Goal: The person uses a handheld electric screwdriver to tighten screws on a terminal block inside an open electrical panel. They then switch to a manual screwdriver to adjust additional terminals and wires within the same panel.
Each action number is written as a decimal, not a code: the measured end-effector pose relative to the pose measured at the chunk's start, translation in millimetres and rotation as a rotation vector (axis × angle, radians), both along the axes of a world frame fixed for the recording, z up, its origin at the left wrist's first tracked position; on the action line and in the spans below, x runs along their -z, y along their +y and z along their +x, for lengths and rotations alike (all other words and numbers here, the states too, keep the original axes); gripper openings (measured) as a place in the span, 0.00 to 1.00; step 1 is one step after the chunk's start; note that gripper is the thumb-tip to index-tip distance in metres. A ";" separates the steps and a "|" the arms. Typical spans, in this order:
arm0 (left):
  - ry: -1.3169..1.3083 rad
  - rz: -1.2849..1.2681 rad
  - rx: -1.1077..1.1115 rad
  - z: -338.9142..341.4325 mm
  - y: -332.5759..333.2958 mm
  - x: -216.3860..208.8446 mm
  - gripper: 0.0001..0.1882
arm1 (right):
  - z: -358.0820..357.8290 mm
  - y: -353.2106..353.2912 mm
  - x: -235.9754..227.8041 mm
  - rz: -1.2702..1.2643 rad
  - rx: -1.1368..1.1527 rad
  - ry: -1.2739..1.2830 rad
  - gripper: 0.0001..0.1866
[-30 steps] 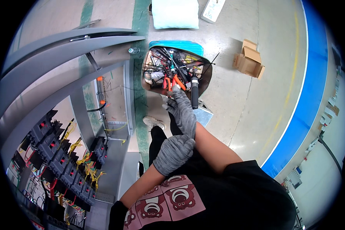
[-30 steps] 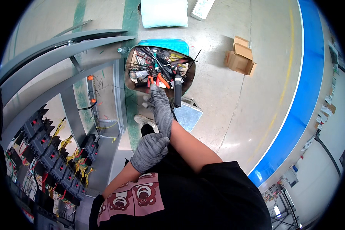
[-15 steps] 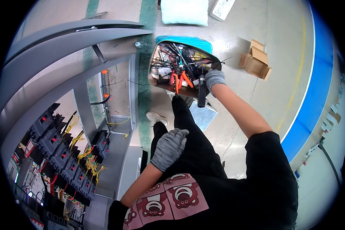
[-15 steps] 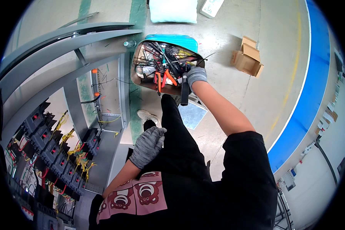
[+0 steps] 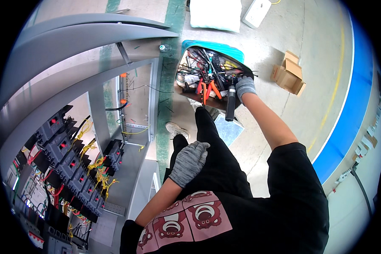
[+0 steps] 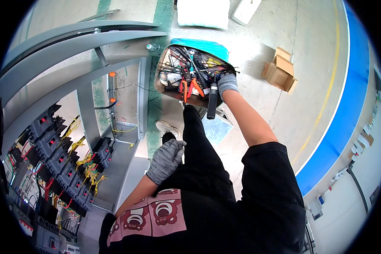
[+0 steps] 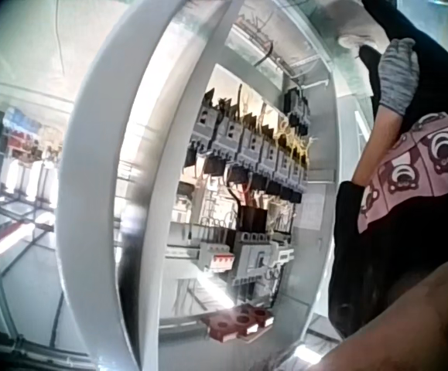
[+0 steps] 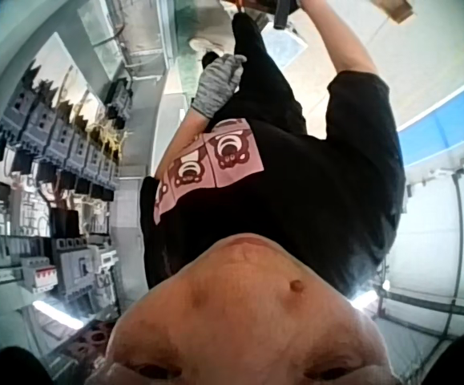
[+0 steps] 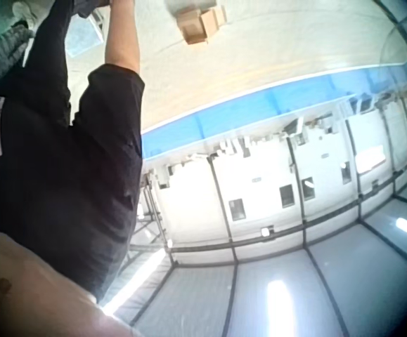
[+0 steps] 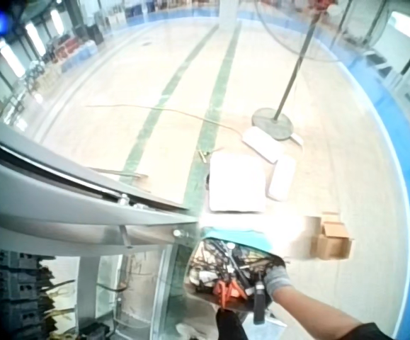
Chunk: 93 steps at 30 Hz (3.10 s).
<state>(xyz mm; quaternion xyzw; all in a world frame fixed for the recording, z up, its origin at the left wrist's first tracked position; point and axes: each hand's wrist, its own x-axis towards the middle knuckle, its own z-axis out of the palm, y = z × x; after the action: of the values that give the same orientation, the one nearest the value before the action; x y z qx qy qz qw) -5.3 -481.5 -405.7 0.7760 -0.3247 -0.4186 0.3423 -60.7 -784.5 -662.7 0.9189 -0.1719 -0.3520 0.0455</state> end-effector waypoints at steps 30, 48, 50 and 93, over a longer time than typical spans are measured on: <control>0.036 0.093 -0.022 18.3 7.3 9.2 0.10 | -16.7 -14.5 -182.3 0.170 0.501 -0.216 0.07; 0.190 -0.061 -0.364 38.8 -34.6 -29.6 0.13 | 19.2 45.1 -283.8 1.150 0.610 -0.599 0.05; 0.272 -0.119 -0.354 39.5 -39.9 -33.4 0.13 | 25.6 64.4 -286.2 1.261 0.623 -0.495 0.06; -0.329 -1.422 -1.484 -28.8 319.9 -309.4 0.10 | 70.2 456.0 -613.7 1.394 -0.951 -1.387 0.16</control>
<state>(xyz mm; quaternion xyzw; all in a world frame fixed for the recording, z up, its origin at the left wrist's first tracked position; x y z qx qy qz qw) -34.0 -161.6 -96.4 0.4474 0.0198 0.2959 0.8437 9.5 -328.5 -49.0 0.7139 0.4498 0.2759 -0.4603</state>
